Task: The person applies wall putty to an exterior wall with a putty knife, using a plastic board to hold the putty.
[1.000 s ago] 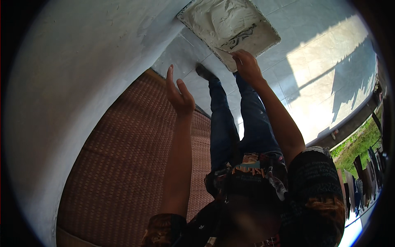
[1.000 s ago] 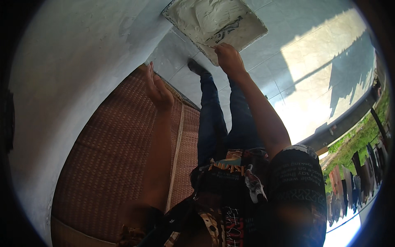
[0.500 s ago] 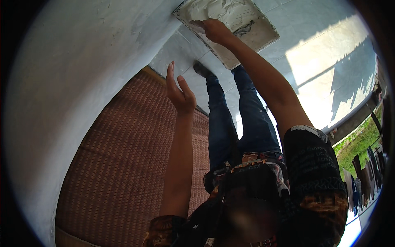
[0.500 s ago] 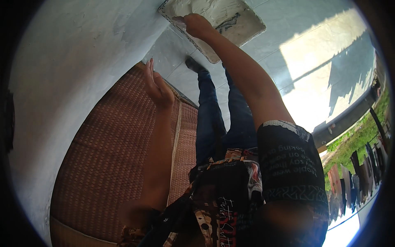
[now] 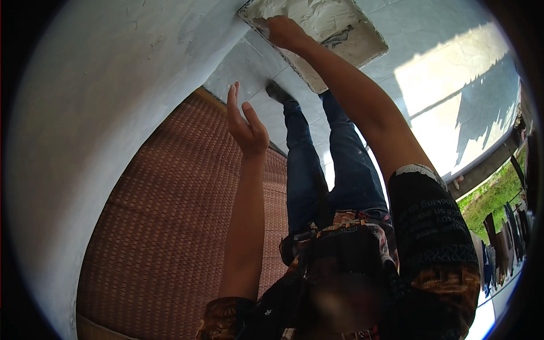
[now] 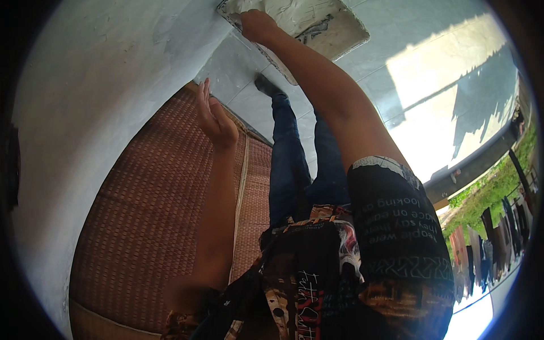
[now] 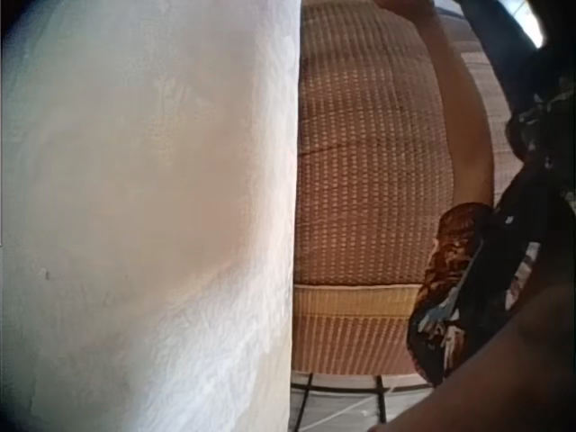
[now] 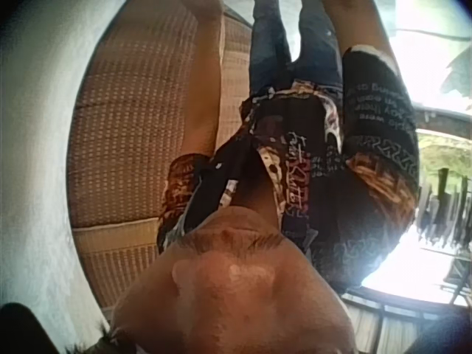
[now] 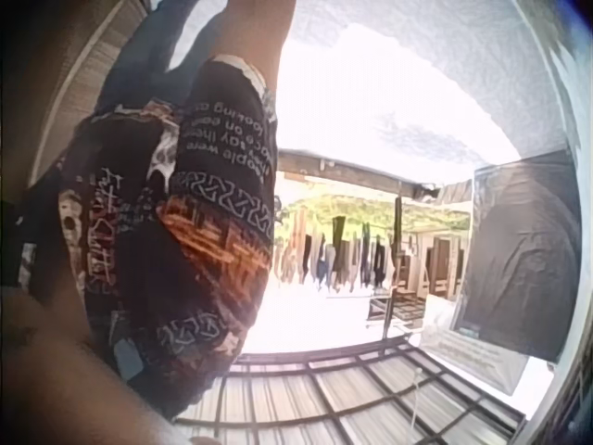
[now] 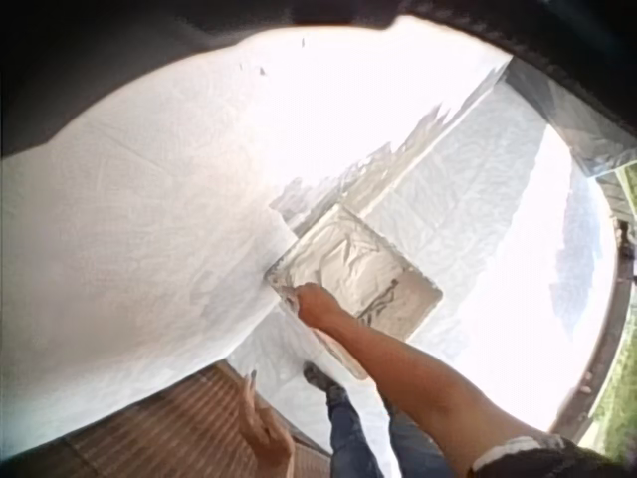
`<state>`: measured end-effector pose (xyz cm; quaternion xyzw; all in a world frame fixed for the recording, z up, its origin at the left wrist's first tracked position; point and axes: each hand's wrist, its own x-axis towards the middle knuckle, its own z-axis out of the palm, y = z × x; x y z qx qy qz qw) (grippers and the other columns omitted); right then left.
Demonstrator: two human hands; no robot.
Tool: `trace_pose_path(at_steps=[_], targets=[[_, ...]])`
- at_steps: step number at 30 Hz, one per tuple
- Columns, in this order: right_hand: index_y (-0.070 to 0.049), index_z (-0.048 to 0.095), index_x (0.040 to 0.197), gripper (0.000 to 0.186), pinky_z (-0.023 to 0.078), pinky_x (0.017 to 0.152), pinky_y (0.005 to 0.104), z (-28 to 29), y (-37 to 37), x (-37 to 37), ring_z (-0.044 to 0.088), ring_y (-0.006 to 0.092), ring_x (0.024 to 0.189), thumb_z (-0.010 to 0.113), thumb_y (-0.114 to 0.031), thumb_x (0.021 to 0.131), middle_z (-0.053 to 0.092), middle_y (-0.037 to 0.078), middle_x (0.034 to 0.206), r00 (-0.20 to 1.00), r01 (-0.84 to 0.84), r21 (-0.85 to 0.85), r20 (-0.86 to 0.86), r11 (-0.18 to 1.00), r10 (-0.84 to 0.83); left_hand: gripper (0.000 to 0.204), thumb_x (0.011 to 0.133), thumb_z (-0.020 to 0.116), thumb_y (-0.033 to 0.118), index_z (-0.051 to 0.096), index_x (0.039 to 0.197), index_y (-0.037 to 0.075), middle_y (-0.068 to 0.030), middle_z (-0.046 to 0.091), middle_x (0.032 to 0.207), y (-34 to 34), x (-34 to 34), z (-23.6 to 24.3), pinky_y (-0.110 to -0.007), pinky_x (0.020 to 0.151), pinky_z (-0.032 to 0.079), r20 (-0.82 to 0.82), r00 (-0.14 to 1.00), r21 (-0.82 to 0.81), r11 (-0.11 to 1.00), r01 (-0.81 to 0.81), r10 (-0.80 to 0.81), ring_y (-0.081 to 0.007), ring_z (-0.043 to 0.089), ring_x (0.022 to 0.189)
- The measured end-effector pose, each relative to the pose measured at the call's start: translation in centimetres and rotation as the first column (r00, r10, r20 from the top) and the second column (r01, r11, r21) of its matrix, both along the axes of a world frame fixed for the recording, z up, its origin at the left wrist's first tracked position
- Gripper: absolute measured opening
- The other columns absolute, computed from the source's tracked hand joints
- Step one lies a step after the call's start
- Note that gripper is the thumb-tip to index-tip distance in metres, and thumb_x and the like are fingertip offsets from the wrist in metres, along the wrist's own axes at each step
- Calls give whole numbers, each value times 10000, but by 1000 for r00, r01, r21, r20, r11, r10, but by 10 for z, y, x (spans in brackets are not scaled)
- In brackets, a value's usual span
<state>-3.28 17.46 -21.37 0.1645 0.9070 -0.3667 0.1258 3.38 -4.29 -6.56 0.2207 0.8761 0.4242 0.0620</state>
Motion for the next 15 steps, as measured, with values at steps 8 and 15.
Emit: trace_pose_path(at_steps=[8,15], targets=[[-34,643,1224,346,495,883,470,-10,29,-13,637,411,1041,498,-121,923,672,263,1083,979,40,-120,-192,992,-63,491,1041,338,234,420,1347,-142,-320,549,1320,-7,-1,-1,-473,1048,442,-27,1000,-5,1000,8,-8,-424,561,1231],[-26,656,1179,326,512,861,467,-24,7,-22,648,412,1011,512,-85,892,677,258,1064,984,-25,-115,-176,993,5,482,1037,349,221,420,1349,-139,-322,551,1316,-18,-2,-2,-471,1044,444,-37,999,-29,999,14,-15,-424,567,1224]])
